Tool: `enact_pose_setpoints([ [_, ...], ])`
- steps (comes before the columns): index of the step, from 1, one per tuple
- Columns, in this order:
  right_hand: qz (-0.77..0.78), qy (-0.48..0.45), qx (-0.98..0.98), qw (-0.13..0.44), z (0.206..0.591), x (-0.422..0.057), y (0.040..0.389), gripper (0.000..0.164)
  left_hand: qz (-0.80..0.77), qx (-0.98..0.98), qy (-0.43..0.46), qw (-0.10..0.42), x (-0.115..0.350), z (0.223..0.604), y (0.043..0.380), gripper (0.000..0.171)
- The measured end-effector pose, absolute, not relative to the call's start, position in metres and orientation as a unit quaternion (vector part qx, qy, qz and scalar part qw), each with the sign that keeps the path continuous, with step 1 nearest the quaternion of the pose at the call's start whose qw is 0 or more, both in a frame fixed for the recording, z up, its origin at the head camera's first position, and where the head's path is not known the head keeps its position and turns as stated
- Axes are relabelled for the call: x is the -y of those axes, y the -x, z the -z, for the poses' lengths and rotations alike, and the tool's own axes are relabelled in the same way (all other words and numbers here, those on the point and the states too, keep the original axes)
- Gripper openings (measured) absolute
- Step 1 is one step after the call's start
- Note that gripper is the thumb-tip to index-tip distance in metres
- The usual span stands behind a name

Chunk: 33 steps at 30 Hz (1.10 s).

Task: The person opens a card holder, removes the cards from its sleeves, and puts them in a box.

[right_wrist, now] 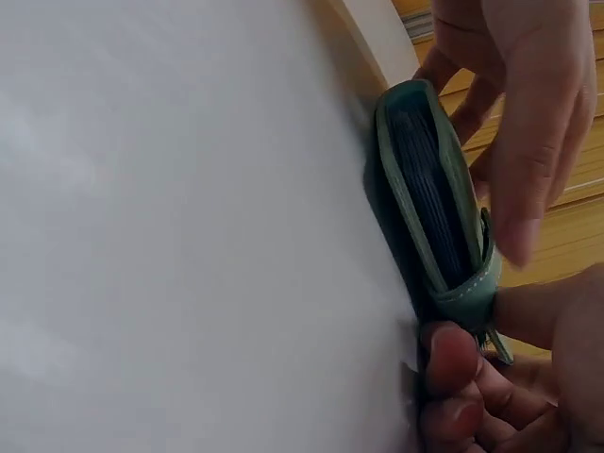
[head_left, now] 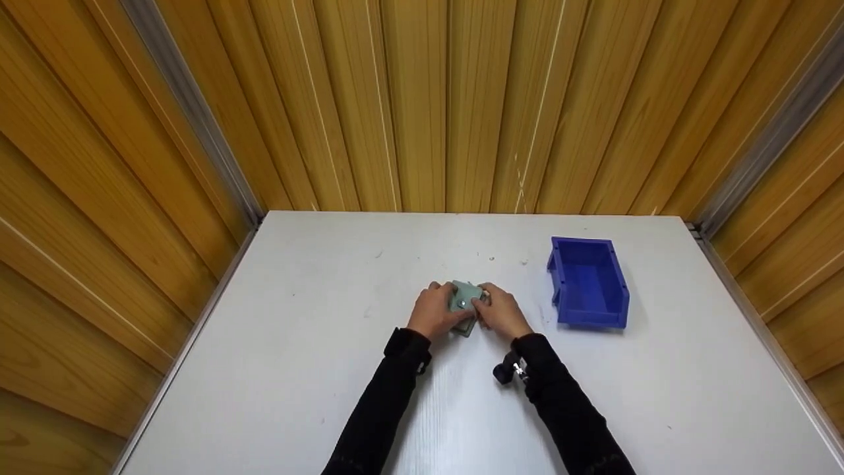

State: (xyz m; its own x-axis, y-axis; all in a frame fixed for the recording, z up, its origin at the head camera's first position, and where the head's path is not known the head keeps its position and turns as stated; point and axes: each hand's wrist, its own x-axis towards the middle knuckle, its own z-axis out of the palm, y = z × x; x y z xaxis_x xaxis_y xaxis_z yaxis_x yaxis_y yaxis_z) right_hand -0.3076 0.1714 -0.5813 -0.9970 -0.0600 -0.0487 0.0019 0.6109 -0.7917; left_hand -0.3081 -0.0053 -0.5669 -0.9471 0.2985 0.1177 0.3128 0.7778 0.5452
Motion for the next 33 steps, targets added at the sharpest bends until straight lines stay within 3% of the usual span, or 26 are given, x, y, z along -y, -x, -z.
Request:
enact_pose_setpoints([
  [6,0.386,0.011,-0.922,-0.024,0.582,-0.168,0.309,0.045,0.315,0.939,0.136,-0.001,0.004,0.565,0.31,0.043],
  [10,0.363,0.01,-0.926,-0.107,0.583,-0.162,0.306,0.038,0.353,0.93,0.106,-0.012,0.002,0.566,0.311,0.057],
  [15,0.351,0.024,-0.922,-0.164,0.582,-0.155,0.298,0.018,0.397,0.915,0.064,-0.018,0.001,0.564,0.31,0.073],
  [17,0.343,0.039,-0.923,-0.171,0.58,-0.152,0.295,0.015,0.403,0.913,0.063,-0.005,0.001,0.562,0.31,0.069],
  [24,0.303,0.049,-0.937,-0.166,0.576,-0.146,0.292,0.029,0.407,0.909,0.08,0.038,-0.005,0.556,0.312,0.047],
  [33,0.302,0.056,-0.936,-0.171,0.579,-0.147,0.293,0.026,0.416,0.902,0.085,0.072,-0.013,0.559,0.313,0.045],
])
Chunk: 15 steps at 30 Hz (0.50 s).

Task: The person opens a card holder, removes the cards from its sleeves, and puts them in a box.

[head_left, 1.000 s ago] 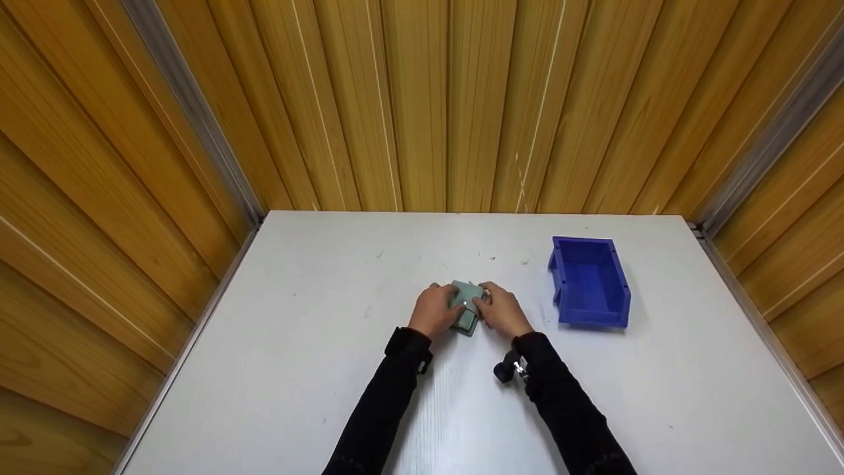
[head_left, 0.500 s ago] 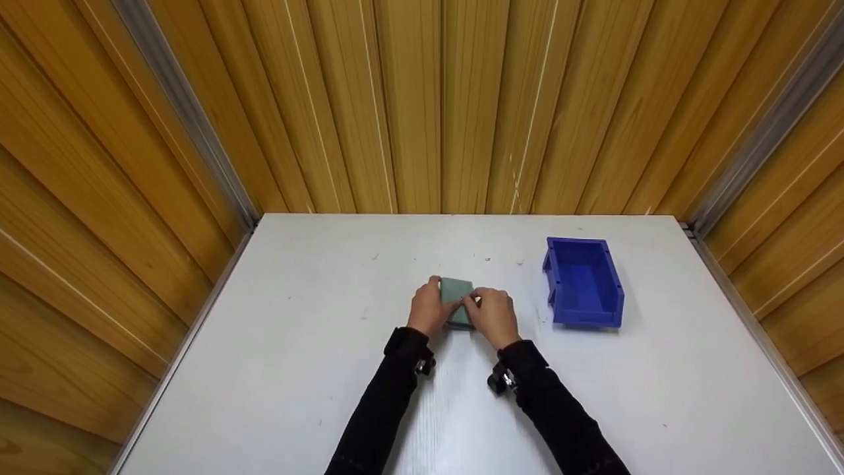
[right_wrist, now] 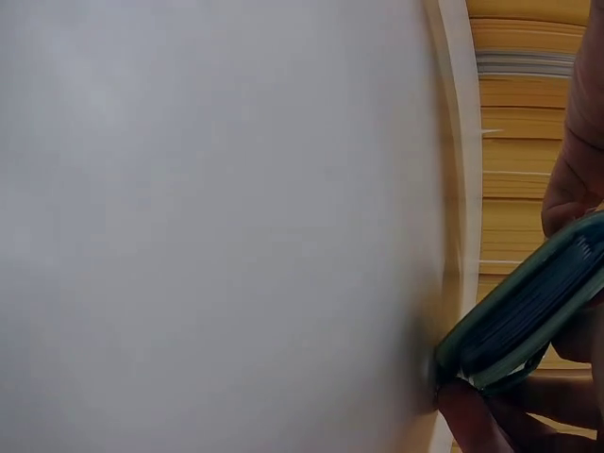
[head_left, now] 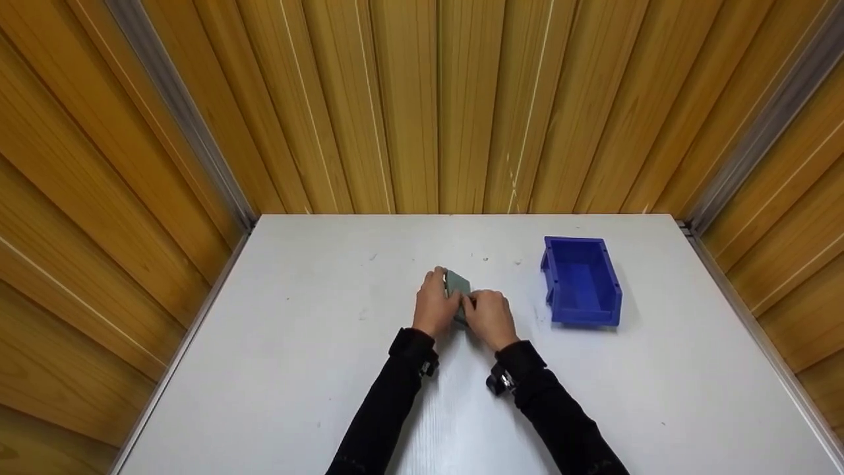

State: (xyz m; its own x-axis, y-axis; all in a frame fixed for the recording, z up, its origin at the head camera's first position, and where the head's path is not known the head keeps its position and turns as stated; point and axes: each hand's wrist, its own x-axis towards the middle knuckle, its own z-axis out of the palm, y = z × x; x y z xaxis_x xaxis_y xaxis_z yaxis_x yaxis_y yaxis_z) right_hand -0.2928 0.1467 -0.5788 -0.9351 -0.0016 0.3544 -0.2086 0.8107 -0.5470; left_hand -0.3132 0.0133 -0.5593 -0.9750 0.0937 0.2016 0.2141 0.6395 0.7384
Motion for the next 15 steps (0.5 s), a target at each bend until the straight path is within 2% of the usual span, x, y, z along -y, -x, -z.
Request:
enact_pose_setpoints([
  [9,-0.243,-0.07,0.947,0.199,0.5788,-0.1453,0.2918,0.02,0.416,0.9,0.082,0.102,-0.0191,0.5604,0.315,0.045],
  [15,-0.268,-0.078,0.948,0.156,0.5784,-0.1474,0.2939,0.024,0.419,0.895,0.092,0.121,-0.0222,0.5575,0.3142,0.044],
])
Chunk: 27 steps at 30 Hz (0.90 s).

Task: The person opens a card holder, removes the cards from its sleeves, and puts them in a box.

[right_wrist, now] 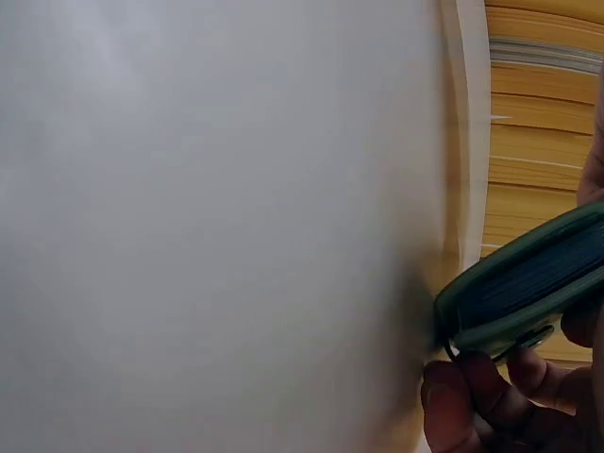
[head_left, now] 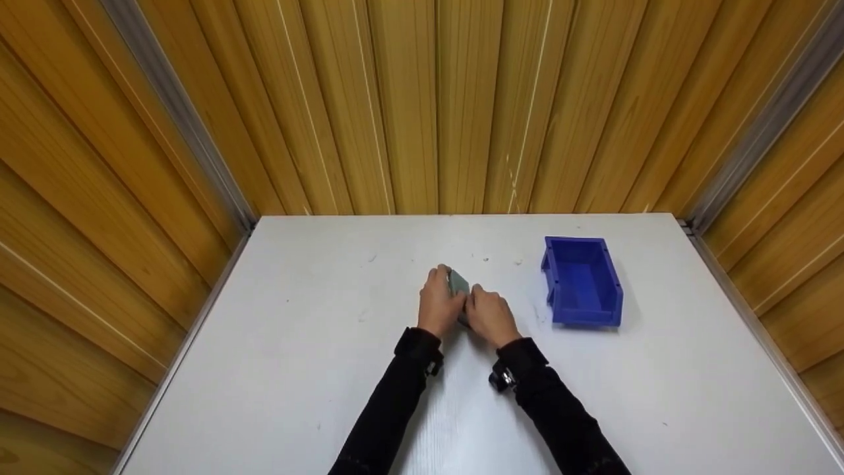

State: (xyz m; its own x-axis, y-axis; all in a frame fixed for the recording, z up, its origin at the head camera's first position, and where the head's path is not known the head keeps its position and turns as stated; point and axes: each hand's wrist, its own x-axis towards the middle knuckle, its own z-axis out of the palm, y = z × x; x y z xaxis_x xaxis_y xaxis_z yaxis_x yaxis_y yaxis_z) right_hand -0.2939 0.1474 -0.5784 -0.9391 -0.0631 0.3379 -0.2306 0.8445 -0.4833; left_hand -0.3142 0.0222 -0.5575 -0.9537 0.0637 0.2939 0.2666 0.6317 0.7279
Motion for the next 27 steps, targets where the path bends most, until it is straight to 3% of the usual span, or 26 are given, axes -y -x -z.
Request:
enact_pose_setpoints([
  [5,-0.269,-0.082,0.951,0.13,0.579,-0.152,0.296,0.027,0.416,0.894,0.101,0.13,-0.025,0.556,0.314,0.042],
  [16,-0.219,-0.116,0.951,0.188,0.581,-0.154,0.299,0.026,0.402,0.9,0.111,0.127,-0.028,0.555,0.314,0.043],
  [27,-0.24,-0.107,0.951,0.16,0.583,-0.163,0.303,0.028,0.404,0.9,0.107,0.125,-0.025,0.556,0.313,0.043],
])
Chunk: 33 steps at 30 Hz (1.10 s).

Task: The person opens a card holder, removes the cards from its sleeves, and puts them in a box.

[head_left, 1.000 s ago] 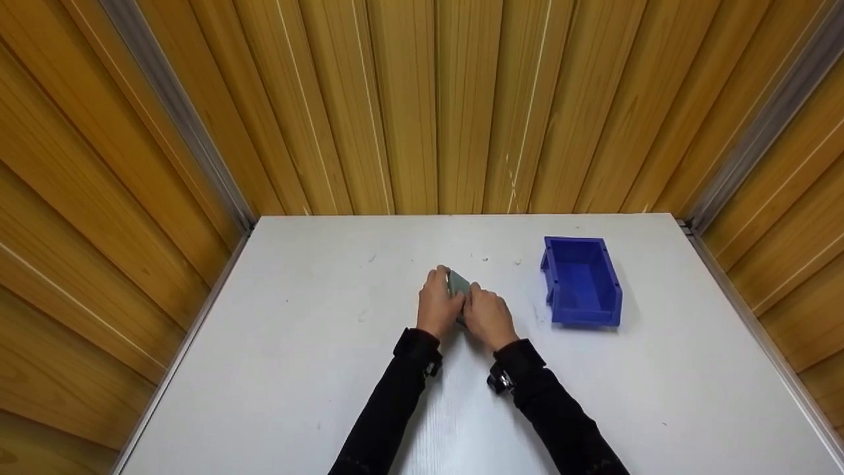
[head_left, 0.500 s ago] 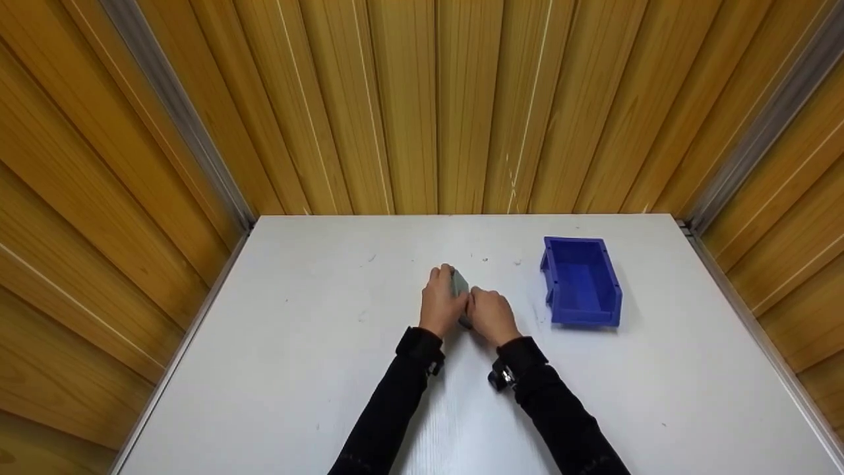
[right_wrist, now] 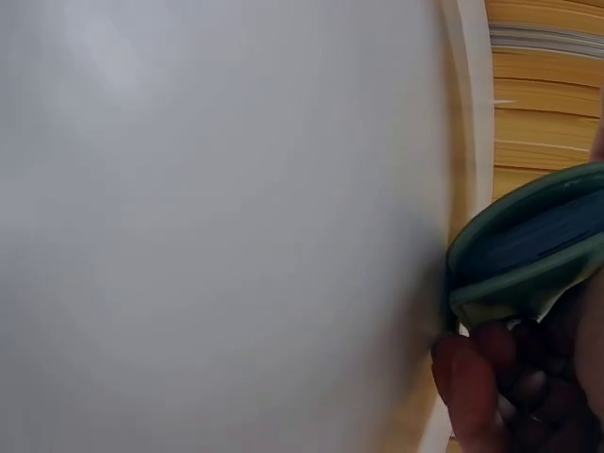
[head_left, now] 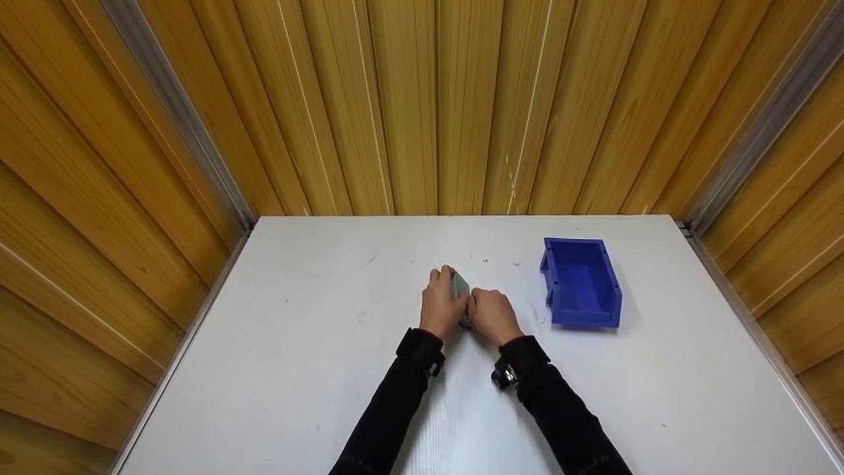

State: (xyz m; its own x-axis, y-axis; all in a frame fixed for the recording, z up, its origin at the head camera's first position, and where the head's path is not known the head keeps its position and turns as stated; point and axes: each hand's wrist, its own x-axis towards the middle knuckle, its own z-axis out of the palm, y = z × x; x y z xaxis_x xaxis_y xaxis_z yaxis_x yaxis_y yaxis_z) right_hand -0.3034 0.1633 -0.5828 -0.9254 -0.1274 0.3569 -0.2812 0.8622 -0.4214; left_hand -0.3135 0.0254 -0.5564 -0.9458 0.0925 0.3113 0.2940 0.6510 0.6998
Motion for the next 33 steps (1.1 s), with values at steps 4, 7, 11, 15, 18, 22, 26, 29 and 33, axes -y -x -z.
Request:
enact_pose_setpoints([
  [4,-0.234,-0.066,0.956,0.166,0.585,-0.174,0.303,0.027,0.404,0.903,0.093,0.113,-0.018,0.559,0.313,0.04],
  [7,-0.236,-0.053,0.958,0.156,0.585,-0.182,0.303,0.026,0.404,0.906,0.079,0.103,-0.014,0.56,0.315,0.039],
  [11,-0.237,-0.059,0.962,0.121,0.586,-0.188,0.304,0.024,0.406,0.906,0.082,0.089,-0.01,0.56,0.316,0.039],
  [15,-0.238,-0.051,0.966,0.089,0.586,-0.191,0.304,0.024,0.41,0.905,0.088,0.07,-0.007,0.561,0.317,0.041],
  [18,-0.237,-0.053,0.967,0.079,0.584,-0.193,0.303,0.025,0.408,0.907,0.087,0.055,-0.004,0.563,0.318,0.043],
  [22,-0.226,-0.06,0.969,0.074,0.581,-0.195,0.301,0.024,0.392,0.915,0.088,0.037,0.003,0.566,0.319,0.05],
  [26,-0.213,-0.058,0.973,0.065,0.578,-0.195,0.3,0.023,0.358,0.928,0.095,0.025,0.008,0.57,0.318,0.046],
  [29,-0.206,-0.052,0.975,0.06,0.576,-0.194,0.299,0.022,0.336,0.936,0.095,0.031,0.008,0.572,0.317,0.038],
  [33,-0.197,-0.041,0.978,0.05,0.575,-0.193,0.298,0.023,0.305,0.946,0.093,0.059,0.005,0.572,0.314,0.033],
])
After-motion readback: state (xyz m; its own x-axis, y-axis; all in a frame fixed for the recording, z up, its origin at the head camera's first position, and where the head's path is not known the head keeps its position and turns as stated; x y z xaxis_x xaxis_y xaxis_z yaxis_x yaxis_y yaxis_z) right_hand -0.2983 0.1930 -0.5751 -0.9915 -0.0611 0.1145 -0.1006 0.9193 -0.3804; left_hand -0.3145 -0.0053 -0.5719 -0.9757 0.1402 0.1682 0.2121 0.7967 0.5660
